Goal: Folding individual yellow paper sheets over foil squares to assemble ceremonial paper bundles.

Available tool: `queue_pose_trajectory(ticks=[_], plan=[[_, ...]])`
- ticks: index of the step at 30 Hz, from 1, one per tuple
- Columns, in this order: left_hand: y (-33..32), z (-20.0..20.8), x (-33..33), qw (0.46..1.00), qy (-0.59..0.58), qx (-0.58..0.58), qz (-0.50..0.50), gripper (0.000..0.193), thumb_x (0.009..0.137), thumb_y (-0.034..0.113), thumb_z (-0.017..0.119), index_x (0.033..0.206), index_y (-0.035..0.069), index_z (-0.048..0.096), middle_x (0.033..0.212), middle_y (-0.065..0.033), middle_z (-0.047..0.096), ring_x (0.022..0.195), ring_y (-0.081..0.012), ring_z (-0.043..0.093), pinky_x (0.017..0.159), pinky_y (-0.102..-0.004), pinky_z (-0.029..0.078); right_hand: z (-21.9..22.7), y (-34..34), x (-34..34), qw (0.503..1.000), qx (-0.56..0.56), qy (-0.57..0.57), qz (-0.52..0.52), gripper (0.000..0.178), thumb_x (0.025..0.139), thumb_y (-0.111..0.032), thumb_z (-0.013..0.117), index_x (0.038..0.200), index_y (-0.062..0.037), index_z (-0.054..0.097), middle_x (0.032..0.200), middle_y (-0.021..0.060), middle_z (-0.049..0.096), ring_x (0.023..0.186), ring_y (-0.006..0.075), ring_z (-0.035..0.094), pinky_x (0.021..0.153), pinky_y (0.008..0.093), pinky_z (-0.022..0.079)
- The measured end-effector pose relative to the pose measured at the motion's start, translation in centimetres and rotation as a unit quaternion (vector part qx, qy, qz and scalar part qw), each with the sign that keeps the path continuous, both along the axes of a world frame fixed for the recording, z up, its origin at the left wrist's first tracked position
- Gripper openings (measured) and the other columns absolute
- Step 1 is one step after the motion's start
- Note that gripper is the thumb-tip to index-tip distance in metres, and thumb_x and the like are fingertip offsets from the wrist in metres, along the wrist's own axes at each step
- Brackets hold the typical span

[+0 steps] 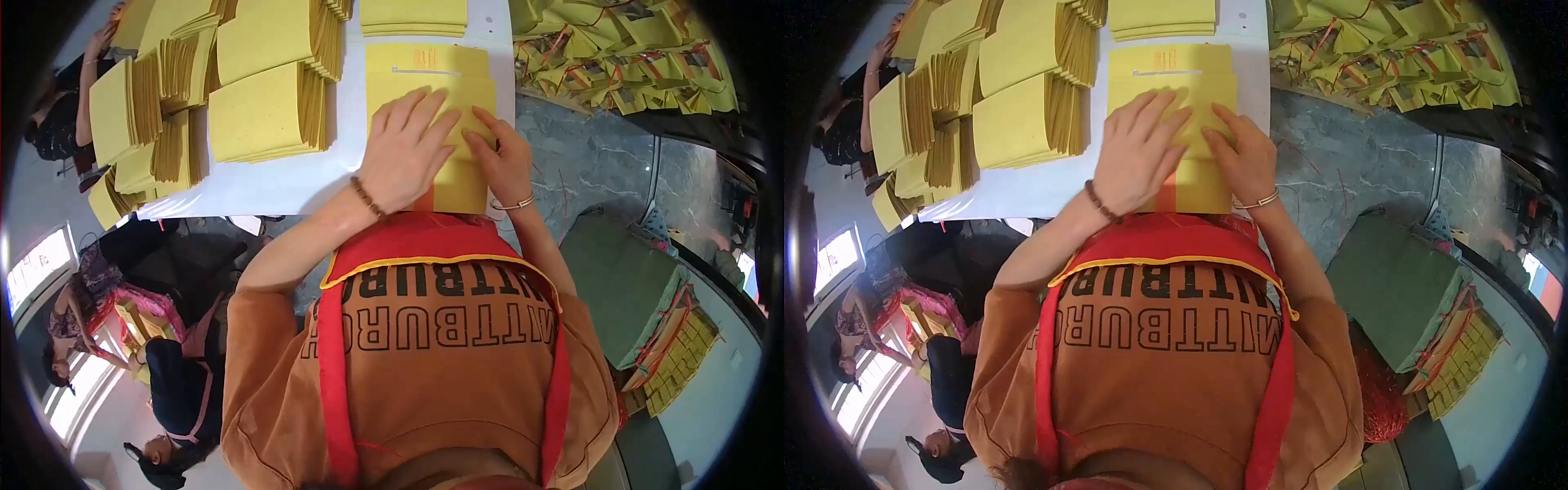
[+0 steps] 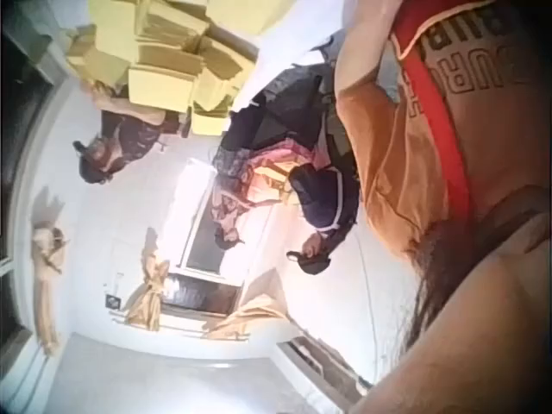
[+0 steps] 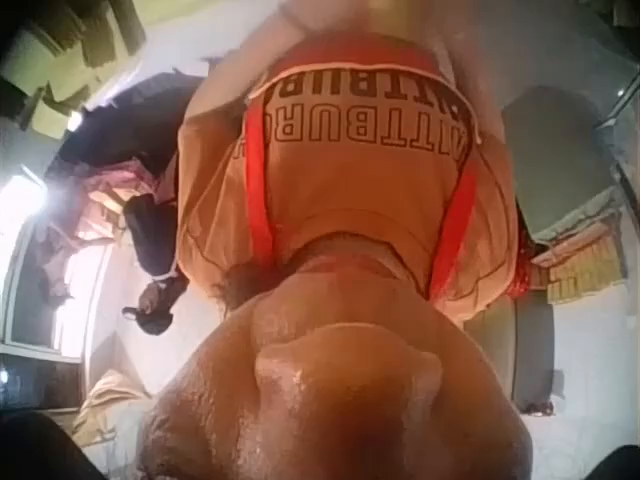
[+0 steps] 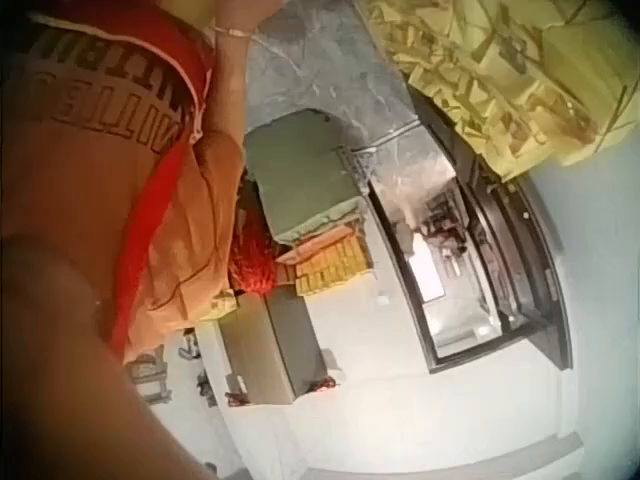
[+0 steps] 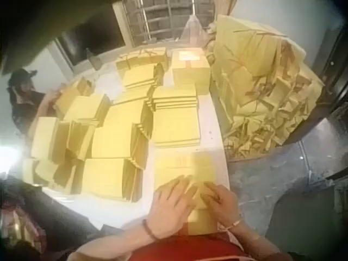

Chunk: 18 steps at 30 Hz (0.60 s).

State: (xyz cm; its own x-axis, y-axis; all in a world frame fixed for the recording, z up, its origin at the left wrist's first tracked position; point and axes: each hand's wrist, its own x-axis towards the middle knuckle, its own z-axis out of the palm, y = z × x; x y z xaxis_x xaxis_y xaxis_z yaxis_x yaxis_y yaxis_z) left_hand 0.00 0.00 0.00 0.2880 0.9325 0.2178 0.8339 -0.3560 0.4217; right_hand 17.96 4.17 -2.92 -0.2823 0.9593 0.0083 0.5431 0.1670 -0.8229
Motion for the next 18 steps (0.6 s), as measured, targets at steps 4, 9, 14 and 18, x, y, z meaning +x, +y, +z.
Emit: queue_pose_trajectory(ticks=[4,9,14,18], plan=[[0.6,-2.2,0.4,0.996,0.087,0.027,0.006,0.052,0.083,0.038,0.054,0.127,0.012,0.046,0.133,-0.0139,0.039,0.124,-0.0322,0.032,0.101,-0.0478,0.025,0.0,-0.2,-0.1,1.000,0.021,0.011,-0.001,0.034,0.077,-0.017,0.066,0.109,-0.0076,0.061,0.078,0.0116,0.059,0.068,0.0256,0.058,0.060,0.0324,0.045],[0.2,-3.3,0.4,0.993,0.115,0.023,0.010,0.053,0.083,0.041,0.053,0.127,0.012,0.045,0.134,-0.0142,0.038,0.125,-0.0329,0.031,0.101,-0.0507,0.023,0.5,-0.6,0.1,1.000,0.000,0.007,0.014,0.034,0.078,-0.018,0.064,0.110,-0.0087,0.060,0.083,0.0114,0.058,0.070,0.0247,0.057,0.059,0.0313,0.045],[-0.2,-3.3,0.3,0.992,0.121,-0.019,0.009,0.056,0.083,0.040,0.053,0.129,0.011,0.042,0.138,-0.0144,0.034,0.129,-0.0333,0.026,0.103,-0.0516,0.019,2.0,-0.9,-1.0,0.939,0.280,-0.191,0.062,0.045,0.079,-0.033,0.062,0.121,-0.0159,0.053,0.125,0.0078,0.047,0.112,0.0244,0.047,0.094,0.0470,0.032],[0.2,-3.6,-0.1,0.988,0.149,-0.029,0.003,0.056,0.082,0.034,0.054,0.130,0.010,0.040,0.140,-0.0139,0.031,0.131,-0.0330,0.022,0.105,-0.0522,0.015,0.9,-0.1,-2.0,0.915,0.275,-0.209,0.206,0.056,0.083,-0.045,0.053,0.129,-0.0139,0.044,0.136,0.0081,0.039,0.127,0.0252,0.034,0.103,0.0562,0.013]])
